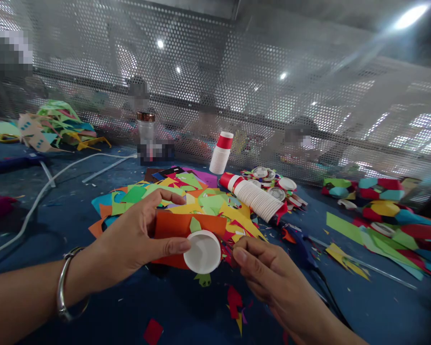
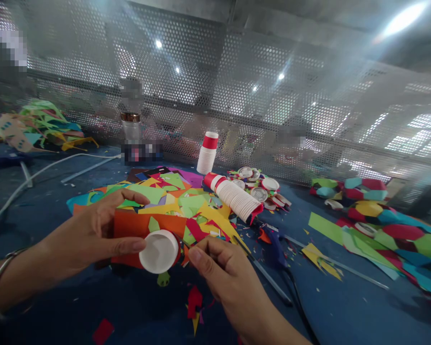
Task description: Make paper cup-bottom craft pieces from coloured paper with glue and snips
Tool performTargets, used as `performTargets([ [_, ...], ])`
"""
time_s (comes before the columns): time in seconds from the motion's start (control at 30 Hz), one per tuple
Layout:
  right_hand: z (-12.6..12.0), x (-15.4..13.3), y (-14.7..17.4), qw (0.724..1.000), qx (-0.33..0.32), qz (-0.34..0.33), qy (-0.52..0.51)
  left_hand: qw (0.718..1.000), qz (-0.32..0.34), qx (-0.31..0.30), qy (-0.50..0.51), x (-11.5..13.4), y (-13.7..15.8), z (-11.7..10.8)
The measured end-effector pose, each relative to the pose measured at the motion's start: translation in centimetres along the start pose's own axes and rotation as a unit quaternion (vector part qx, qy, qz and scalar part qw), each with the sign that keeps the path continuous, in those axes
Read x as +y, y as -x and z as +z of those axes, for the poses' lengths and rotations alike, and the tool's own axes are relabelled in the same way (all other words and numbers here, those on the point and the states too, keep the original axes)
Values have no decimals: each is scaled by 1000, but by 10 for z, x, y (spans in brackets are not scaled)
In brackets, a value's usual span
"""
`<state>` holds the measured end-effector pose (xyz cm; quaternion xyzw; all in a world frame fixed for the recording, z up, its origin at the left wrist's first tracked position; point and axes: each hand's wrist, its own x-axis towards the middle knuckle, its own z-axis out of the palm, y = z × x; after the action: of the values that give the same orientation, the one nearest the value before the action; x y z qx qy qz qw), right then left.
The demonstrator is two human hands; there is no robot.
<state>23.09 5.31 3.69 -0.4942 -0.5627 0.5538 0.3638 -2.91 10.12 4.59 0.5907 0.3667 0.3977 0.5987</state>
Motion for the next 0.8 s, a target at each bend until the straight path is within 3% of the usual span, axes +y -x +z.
performTargets([
  [0.33, 0, 1, -1, 1000, 0, -1, 7, 999, 2, -1, -36, -2, 0, 0],
  [0.8, -2, 2, -2, 999, -4, -14, 47, 1000, 4, -22, -7, 1, 2, 3],
])
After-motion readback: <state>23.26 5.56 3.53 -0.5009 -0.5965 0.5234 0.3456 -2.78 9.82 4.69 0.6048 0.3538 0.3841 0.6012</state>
